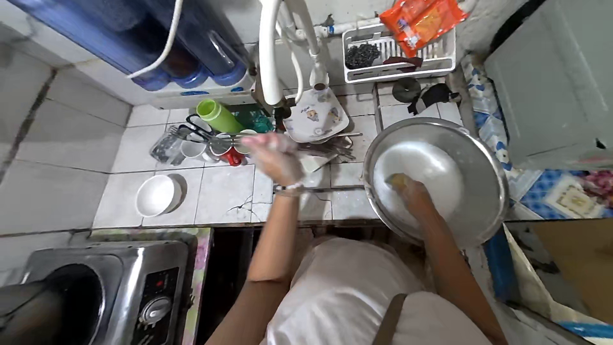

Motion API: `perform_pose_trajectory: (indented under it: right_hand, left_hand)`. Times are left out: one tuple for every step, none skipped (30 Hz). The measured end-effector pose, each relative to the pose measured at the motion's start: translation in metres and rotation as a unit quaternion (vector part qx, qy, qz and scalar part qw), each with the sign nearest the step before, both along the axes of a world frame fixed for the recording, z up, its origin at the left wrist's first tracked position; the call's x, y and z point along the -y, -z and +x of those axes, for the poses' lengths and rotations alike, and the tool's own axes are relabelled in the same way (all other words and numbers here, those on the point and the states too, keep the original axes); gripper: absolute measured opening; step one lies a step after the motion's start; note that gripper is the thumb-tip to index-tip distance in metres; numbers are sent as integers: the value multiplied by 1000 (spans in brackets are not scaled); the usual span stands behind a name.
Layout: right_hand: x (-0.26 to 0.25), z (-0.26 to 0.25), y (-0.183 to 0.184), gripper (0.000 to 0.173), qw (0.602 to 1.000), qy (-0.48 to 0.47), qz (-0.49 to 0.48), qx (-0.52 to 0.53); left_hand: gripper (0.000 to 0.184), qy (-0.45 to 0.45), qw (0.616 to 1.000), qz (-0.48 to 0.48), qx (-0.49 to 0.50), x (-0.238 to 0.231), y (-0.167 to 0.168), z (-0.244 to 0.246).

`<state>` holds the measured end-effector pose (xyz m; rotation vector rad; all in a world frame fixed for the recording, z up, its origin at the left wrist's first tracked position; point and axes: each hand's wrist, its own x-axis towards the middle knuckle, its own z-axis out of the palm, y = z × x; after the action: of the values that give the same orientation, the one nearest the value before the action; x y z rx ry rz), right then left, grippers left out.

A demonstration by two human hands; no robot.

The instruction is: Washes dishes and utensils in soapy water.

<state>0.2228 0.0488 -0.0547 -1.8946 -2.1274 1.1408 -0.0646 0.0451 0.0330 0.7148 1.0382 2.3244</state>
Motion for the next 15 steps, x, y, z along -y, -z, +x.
perform_pose_trajectory:
  right_hand:
    - [-1,12,5,44,999,13,-11,32]
    - [-3,24,8,50,998,24,-19,58]
    - [-7,35,10,55,996,27,-19,82]
    - [-11,44,14,58,995,24,-12,100]
    - [-18,52,17,59,993,18,-6,113]
    - [-26,57,22,60,993,12,-3,121]
    - [-33,61,28,59,993,6,1,118]
    - [-40,62,33,59,993,-5,-1,116]
    - [-44,61,38,60,993,-17,-5,116]
    - [-48,58,42,63,993,-31,-20,114]
    - [-51,55,46,66,992,-45,-39,115]
    - [-52,52,49,70,990,-56,-54,116]
    - [-52,49,51,73,989,-64,-64,120]
    - [-52,46,52,74,987,-70,-69,125]
    - [-51,43,53,71,986,-81,-68,132]
  left_hand:
    - [55,-62,998,11,-29,0,-5,-35]
    - [50,-117,991,10,-62,2,-8,-70]
    - [46,-164,982,3,-97,2,-7,-105]
    - [41,-199,971,-9,-132,1,-3,-138]
    - [38,-229,960,-30,-157,-3,3,-169]
    - [36,-250,950,-64,-174,-8,11,-195]
    - [34,-252,938,-114,-208,-11,23,-220]
    - [35,-249,924,-166,-239,-13,37,-239]
    - [39,-245,907,-229,-255,-14,48,-250]
    - [44,-230,893,-284,-263,-15,58,-257]
    - [48,-215,888,-315,-258,-14,70,-263]
    - [50,-205,889,-332,-241,-14,79,-266]
    - [47,-200,888,-344,-230,-11,84,-267]
    - [42,-200,881,-355,-242,-6,88,-268]
    - [42,-197,868,-371,-265,3,89,-269]
